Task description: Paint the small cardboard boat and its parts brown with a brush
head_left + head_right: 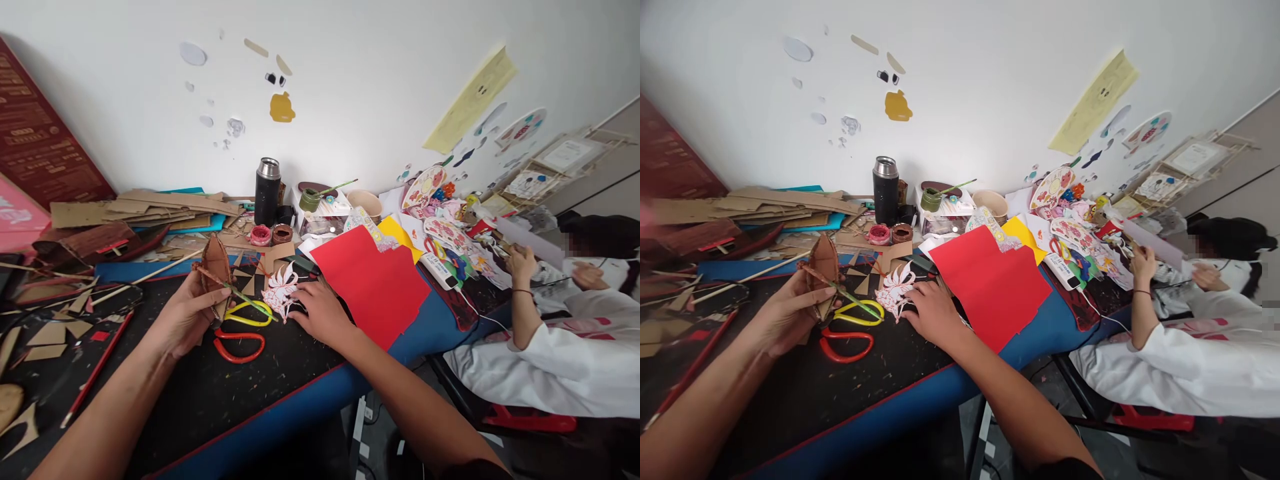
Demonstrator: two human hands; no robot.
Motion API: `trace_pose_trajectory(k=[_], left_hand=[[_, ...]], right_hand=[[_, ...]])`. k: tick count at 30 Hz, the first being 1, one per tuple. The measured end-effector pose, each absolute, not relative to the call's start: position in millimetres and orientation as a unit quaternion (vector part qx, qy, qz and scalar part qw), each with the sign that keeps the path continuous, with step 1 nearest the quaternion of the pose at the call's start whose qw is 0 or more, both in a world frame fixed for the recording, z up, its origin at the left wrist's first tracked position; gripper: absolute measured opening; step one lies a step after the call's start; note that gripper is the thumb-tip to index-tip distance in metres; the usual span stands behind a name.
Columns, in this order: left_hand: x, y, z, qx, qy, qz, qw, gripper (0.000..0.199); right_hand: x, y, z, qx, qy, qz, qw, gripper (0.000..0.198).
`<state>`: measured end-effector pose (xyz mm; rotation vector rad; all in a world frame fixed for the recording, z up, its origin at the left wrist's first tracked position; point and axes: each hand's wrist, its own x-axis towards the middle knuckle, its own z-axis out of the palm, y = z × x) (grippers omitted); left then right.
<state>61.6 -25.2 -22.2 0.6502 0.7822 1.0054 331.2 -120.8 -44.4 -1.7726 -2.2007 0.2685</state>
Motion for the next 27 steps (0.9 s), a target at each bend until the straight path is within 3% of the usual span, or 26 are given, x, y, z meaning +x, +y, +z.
trace_pose_trajectory(k=[6, 14, 20, 27], left_hand=[[61.4, -25.6, -22.7, 0.305, 0.349, 0.463, 0.755, 0.064], [61.8, -26.7, -21.1, 0.299, 0.353, 0.458, 0.759, 0.063], [63.1, -28.1, -17.3, 0.291, 0.358, 0.460, 0.758, 0.064], [61.4, -27.0, -17.1, 0.290, 0.355, 0.468, 0.756, 0.060]], right_hand=[[333.9, -116.7, -43.8, -0.621, -0.760, 0.099, 0.166, 0.007], [337.8, -116.9, -32.0, -0.618, -0.713, 0.136, 0.301, 0.008], [330.9, -120.5, -9.8, -0.580, -0.716, 0.163, 0.353, 0.007], [323.2, -122.3, 4.0, -0.632, -0.604, 0.282, 0.395, 0.011]])
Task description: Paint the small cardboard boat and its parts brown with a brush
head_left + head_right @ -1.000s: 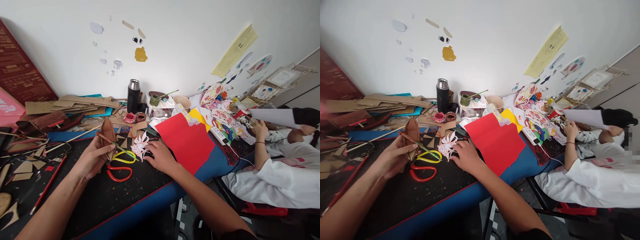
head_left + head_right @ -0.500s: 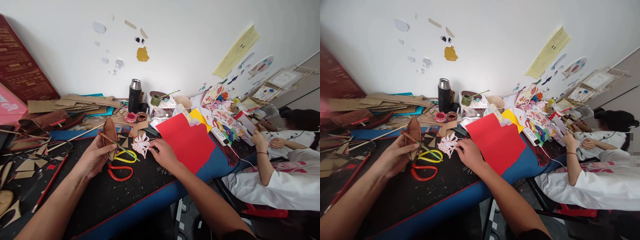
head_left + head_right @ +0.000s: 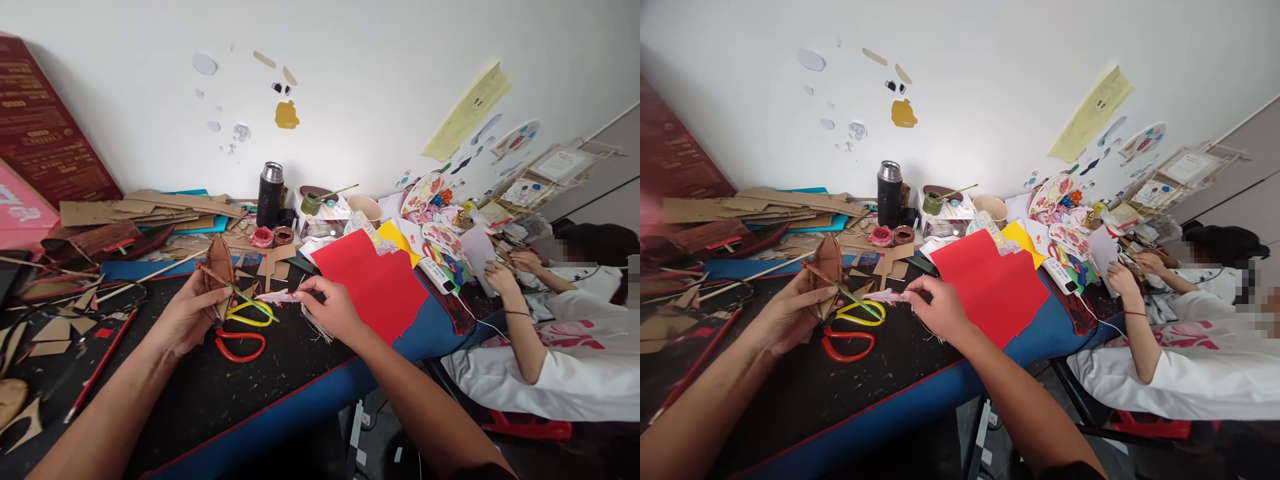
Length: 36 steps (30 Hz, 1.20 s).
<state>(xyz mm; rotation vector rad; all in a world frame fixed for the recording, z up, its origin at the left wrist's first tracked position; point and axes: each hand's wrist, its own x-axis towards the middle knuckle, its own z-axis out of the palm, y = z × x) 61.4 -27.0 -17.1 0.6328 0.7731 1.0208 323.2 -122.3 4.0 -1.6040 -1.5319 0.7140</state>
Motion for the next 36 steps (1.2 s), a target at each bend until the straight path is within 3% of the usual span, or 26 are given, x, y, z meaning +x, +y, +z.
trace_pose_trajectory(k=[13, 36], left_hand=[[57.2, -23.1, -22.8, 0.286, 0.333, 0.477, 0.761, 0.060], [59.4, -22.8, -20.9, 0.276, 0.354, 0.474, 0.758, 0.065]], right_hand=[[320.7, -116.5, -0.3, -0.589, -0.487, 0.401, 0.506, 0.028], [320.1, -116.4, -20.9, -0.568, -0.405, 0.479, 0.533, 0.037]])
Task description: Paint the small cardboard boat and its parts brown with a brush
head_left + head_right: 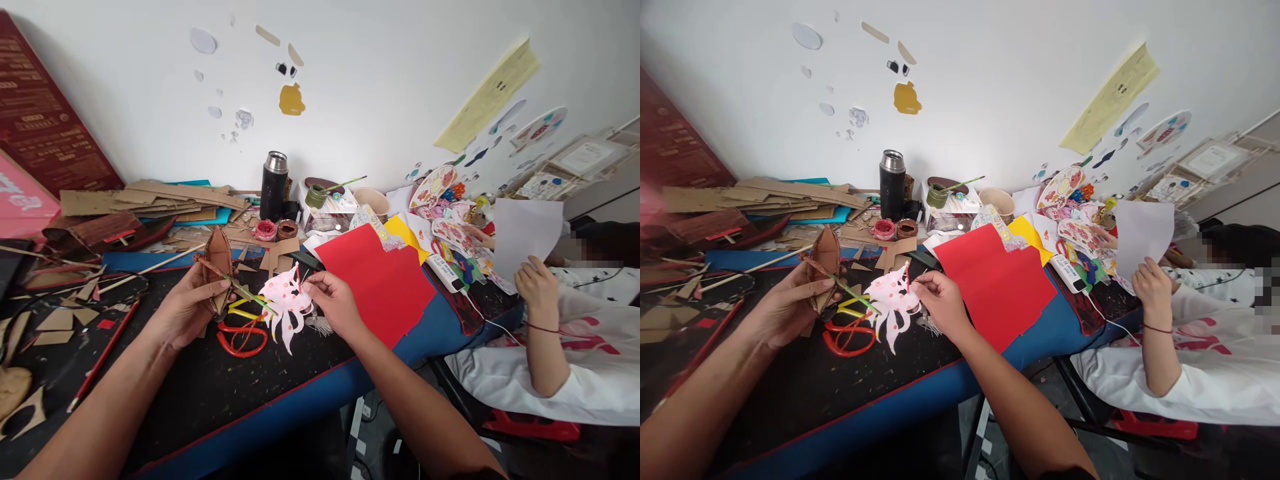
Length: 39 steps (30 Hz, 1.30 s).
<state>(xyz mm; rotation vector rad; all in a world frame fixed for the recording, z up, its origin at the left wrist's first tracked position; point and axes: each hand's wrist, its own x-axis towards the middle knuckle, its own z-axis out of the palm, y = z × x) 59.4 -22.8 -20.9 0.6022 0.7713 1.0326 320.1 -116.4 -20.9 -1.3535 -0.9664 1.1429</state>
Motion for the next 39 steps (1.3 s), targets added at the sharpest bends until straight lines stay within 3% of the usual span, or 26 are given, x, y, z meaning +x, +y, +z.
trace_pose_trajectory(k=[22, 39], left_hand=[[59.1, -21.3, -25.3, 0.296, 0.362, 0.463, 0.753, 0.052], [58.0, -20.5, -27.2, 0.293, 0.356, 0.465, 0.756, 0.051]], right_hand=[[324.6, -121.2, -42.7, -0.547, -0.362, 0.529, 0.538, 0.042], [315.5, -121.7, -50.5, -0.587, -0.399, 0.469, 0.525, 0.037]])
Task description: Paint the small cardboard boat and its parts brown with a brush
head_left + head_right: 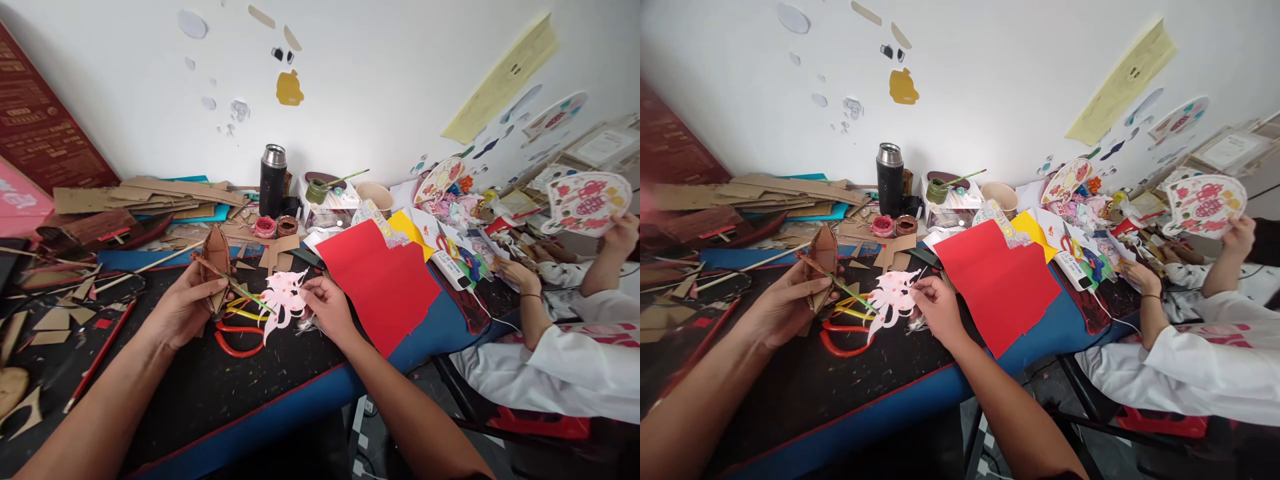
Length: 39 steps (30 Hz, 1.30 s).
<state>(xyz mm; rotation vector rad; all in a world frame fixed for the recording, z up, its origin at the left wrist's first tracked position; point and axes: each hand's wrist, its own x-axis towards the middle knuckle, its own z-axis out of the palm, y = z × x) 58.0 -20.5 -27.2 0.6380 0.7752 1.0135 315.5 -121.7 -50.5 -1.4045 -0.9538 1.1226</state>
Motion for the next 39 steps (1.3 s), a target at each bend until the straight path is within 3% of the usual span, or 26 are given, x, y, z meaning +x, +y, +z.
trace_pose_trajectory(k=[20, 39], left_hand=[[59.1, -21.2, -24.9, 0.295, 0.364, 0.457, 0.757, 0.055], [60.1, -21.6, -22.6, 0.287, 0.354, 0.458, 0.763, 0.055]], right_hand=[[317.2, -124.1, -44.7, -0.570, -0.342, 0.505, 0.550, 0.039], [325.0, -133.0, -50.1, -0.540, -0.417, 0.543, 0.489, 0.040]])
